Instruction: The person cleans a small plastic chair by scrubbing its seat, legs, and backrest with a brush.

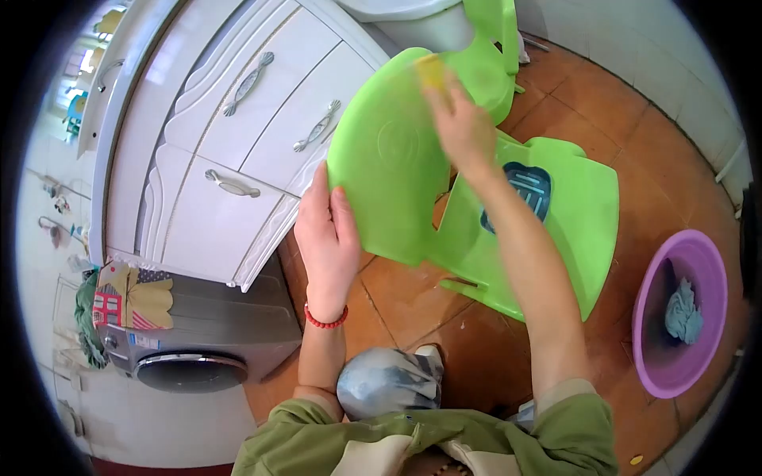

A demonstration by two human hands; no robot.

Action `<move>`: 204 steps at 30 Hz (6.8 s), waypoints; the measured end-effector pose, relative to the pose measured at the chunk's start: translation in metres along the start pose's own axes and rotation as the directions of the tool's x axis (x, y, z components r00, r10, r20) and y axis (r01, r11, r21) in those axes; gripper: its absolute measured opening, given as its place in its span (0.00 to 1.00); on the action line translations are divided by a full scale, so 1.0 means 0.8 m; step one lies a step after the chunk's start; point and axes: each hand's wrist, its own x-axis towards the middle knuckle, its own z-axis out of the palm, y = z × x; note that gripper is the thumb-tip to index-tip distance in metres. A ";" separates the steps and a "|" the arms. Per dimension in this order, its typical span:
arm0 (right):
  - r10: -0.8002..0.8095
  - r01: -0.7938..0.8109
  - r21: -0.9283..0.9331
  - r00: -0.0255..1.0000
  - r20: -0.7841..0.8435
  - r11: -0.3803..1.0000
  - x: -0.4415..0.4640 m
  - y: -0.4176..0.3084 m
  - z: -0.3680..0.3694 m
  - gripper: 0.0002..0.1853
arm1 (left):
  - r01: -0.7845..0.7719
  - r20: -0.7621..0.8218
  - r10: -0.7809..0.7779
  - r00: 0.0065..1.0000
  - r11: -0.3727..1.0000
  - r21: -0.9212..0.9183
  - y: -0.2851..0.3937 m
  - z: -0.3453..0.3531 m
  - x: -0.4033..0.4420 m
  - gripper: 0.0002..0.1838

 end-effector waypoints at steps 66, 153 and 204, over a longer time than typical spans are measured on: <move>-0.635 0.520 -0.490 0.766 -0.094 0.700 -0.079 0.004 -0.085 0.18 | 0.205 0.207 -0.065 0.976 0.591 -0.780 -0.032 -0.006 -0.006 0.22; -0.472 0.402 -0.695 0.875 0.102 0.595 -0.092 0.070 -0.149 0.31 | 0.084 0.503 -0.046 0.863 0.995 -0.053 0.006 -0.047 0.046 0.17; -0.272 0.260 0.296 0.962 -0.001 0.919 -0.035 0.105 -0.185 0.21 | -0.419 0.152 0.398 0.905 0.896 0.149 -0.038 0.062 0.133 0.21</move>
